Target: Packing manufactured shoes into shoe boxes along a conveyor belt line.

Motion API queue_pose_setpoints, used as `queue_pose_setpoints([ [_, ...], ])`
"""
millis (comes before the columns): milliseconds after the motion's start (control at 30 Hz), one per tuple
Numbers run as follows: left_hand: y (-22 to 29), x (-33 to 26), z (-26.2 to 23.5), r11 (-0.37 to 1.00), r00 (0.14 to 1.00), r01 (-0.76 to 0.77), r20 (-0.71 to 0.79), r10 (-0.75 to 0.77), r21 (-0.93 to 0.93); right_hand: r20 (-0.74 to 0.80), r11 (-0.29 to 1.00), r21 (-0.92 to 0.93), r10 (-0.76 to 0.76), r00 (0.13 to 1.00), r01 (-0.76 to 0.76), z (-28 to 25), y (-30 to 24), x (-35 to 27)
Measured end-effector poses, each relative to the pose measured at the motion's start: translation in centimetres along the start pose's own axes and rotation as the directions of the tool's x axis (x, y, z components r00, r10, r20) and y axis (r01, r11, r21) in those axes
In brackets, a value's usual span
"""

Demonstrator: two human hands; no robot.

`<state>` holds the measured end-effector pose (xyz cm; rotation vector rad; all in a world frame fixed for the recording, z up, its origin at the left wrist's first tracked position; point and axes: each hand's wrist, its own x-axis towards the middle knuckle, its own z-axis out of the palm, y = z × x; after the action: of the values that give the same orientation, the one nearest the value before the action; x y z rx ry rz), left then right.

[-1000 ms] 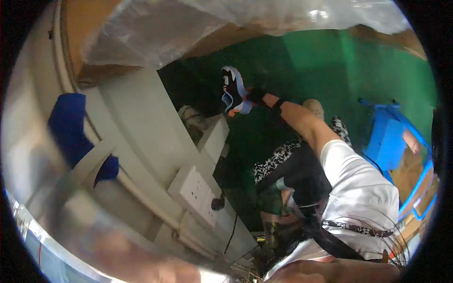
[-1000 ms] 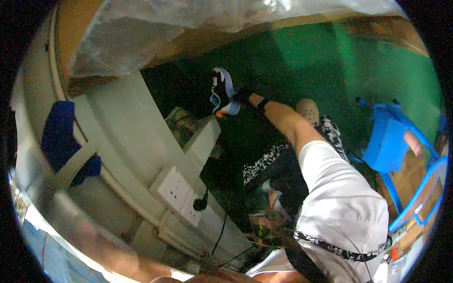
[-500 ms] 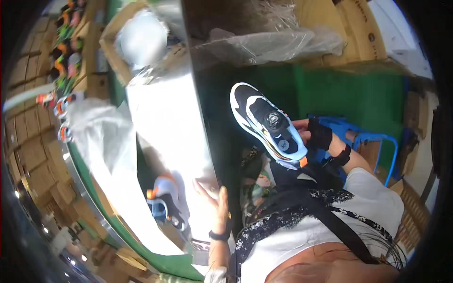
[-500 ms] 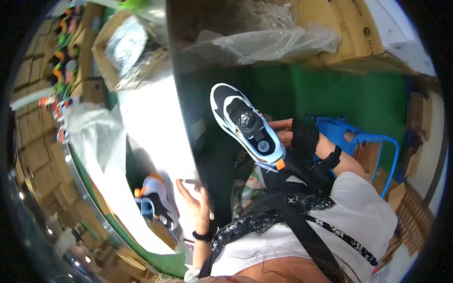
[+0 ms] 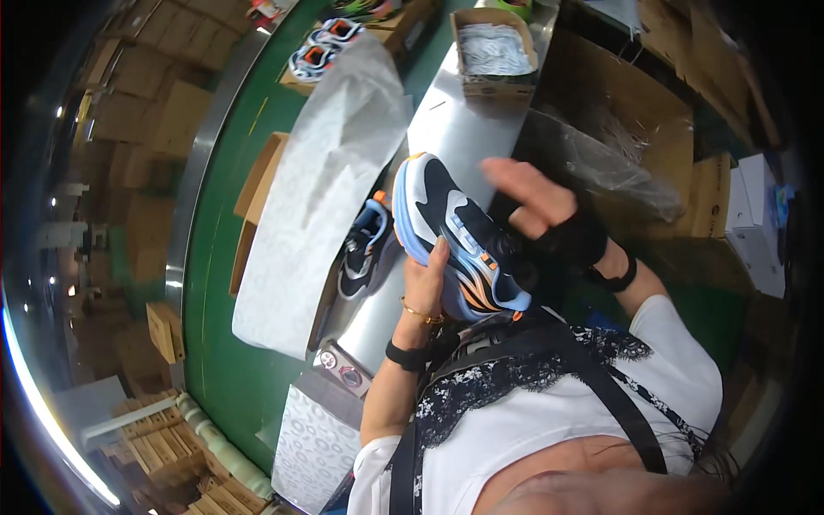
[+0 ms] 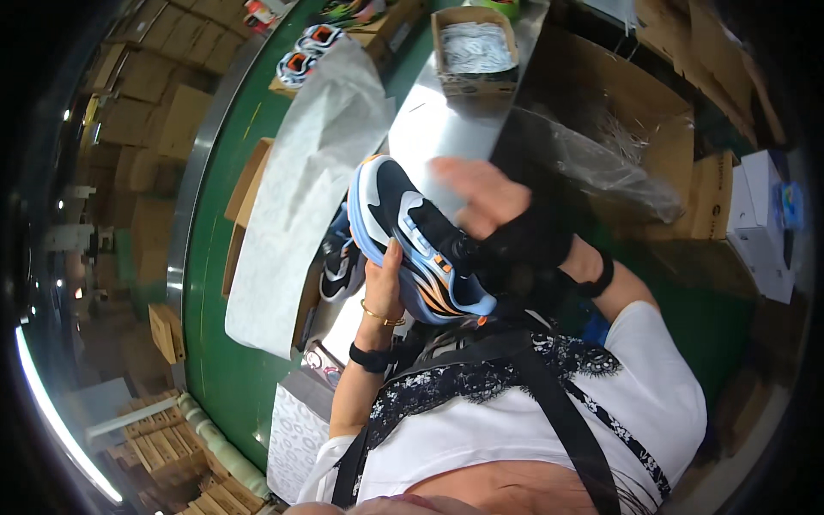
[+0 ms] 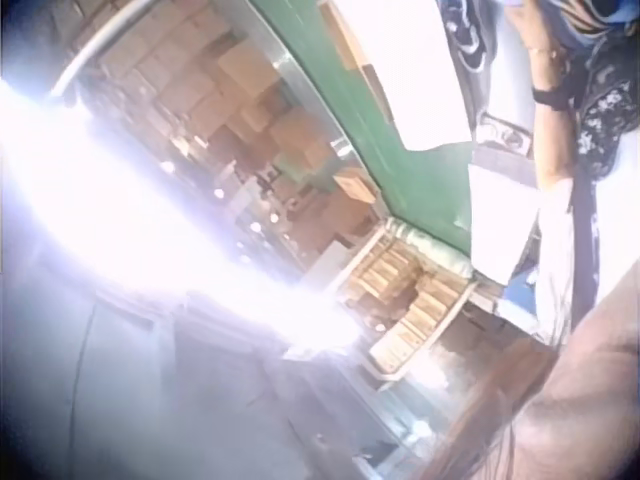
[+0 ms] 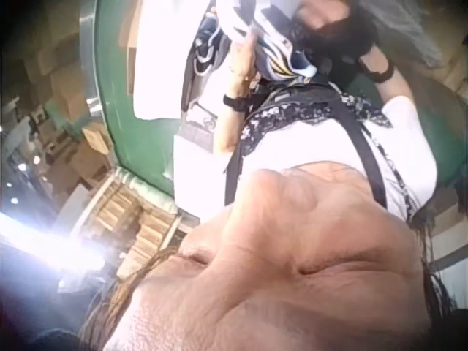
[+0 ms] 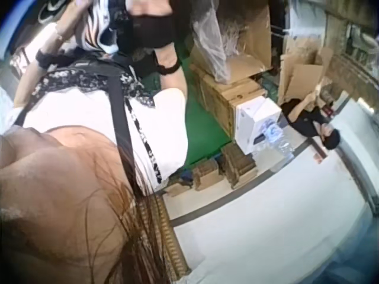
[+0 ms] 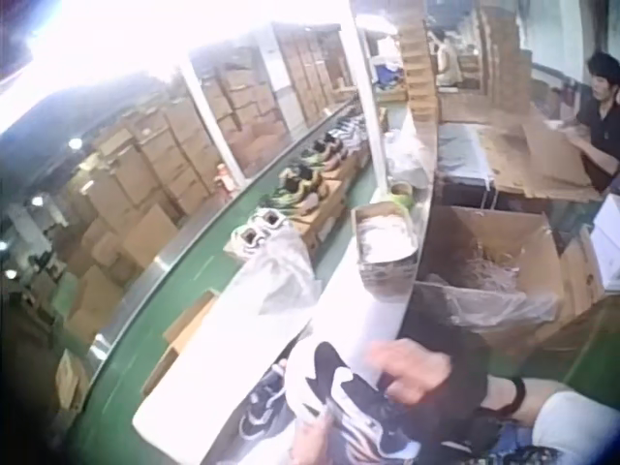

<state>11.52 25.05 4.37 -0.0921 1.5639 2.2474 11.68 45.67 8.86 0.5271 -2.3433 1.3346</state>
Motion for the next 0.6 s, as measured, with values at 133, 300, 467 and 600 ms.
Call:
queue_pose_setpoints([
  [133,2.1,-2.7,-3.8,0.988,0.997,0.001,0.076,-0.013,0.152,0.582,0.782,-0.252,-0.348,0.735,0.570,8.7,0.5,5.4],
  [300,7.3,-6.0,-13.5,0.994,0.979,-0.041,-0.203,0.020,-0.099,0.036,0.934,-0.350,-0.067,0.997,0.075,13.9,0.6,12.0],
  [467,9.7,-7.5,-23.4,0.932,0.828,-0.354,-0.489,0.275,-0.076,0.401,0.924,0.130,-0.380,0.834,0.359,21.3,-15.1,8.6],
  [600,10.7,-9.3,-27.0,0.910,0.761,-0.399,-0.513,0.396,0.109,0.340,0.908,0.106,-0.415,0.844,0.404,27.5,-17.7,8.3],
])
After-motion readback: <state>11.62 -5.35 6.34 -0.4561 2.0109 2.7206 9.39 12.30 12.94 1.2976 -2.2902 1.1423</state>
